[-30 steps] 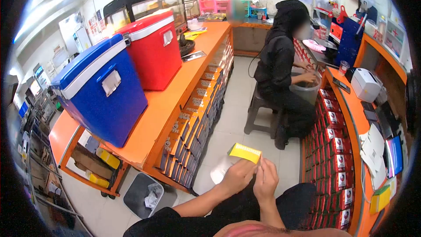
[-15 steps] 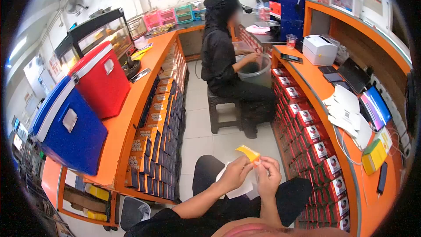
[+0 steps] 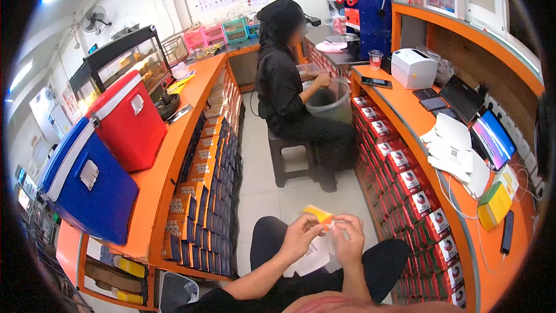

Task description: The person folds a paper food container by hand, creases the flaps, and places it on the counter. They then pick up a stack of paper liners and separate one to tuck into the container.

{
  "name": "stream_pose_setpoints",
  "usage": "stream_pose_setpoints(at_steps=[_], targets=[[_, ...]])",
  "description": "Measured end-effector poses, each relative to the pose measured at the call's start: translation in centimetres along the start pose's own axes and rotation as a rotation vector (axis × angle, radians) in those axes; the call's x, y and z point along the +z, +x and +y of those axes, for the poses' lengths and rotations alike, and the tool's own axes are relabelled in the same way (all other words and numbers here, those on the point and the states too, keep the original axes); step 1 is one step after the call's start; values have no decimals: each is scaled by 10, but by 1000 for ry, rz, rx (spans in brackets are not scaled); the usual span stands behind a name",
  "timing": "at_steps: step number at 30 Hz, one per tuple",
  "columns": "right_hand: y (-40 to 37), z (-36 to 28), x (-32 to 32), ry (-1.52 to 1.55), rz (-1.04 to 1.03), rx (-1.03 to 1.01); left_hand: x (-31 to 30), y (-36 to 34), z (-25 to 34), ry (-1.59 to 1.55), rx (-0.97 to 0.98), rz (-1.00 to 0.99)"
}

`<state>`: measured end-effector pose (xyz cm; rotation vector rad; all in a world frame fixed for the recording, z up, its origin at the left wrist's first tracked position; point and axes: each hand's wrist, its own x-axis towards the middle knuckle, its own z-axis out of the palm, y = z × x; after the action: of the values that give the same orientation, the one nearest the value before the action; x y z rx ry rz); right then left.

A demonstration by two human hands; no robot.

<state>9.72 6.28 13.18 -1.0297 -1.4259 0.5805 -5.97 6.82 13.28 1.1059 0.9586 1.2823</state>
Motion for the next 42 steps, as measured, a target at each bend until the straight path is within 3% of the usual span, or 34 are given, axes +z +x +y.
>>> stream_pose_setpoints(at_steps=[3, 8, 14, 17, 20, 26, 30, 37, 40, 42], targets=[[2, 0, 6, -63, -44, -105, -7, -7, -4, -38, -2, 40], [1, 0, 13, -79, -34, -103, -21, -8, -18, -95, 70, -2], [0, -9, 11, -110, -100, -101, -22, -2, -17, -155, -47, 50], [-6, -3, 15, 43, -89, 7, -22, -2, -20, -214, -24, 41], [-17, 4, 19, 353, -20, 281, -22, -2, -22, -230, -31, 51], [-18, 8, 15, 123, -59, 46, -16, -13, -34, -254, -103, 69], [-15, -5, 18, 70, -34, 9, -3, -17, -22, -356, -71, 102], [-14, -13, 21, 20, 44, -38, -5, -16, -21, -101, 145, 2], [-14, -14, 19, -25, 58, -29, 3, -20, -21, -13, 192, 57], [-17, -9, 19, -35, 54, 0, 9, -22, -17, -51, 81, 105]])
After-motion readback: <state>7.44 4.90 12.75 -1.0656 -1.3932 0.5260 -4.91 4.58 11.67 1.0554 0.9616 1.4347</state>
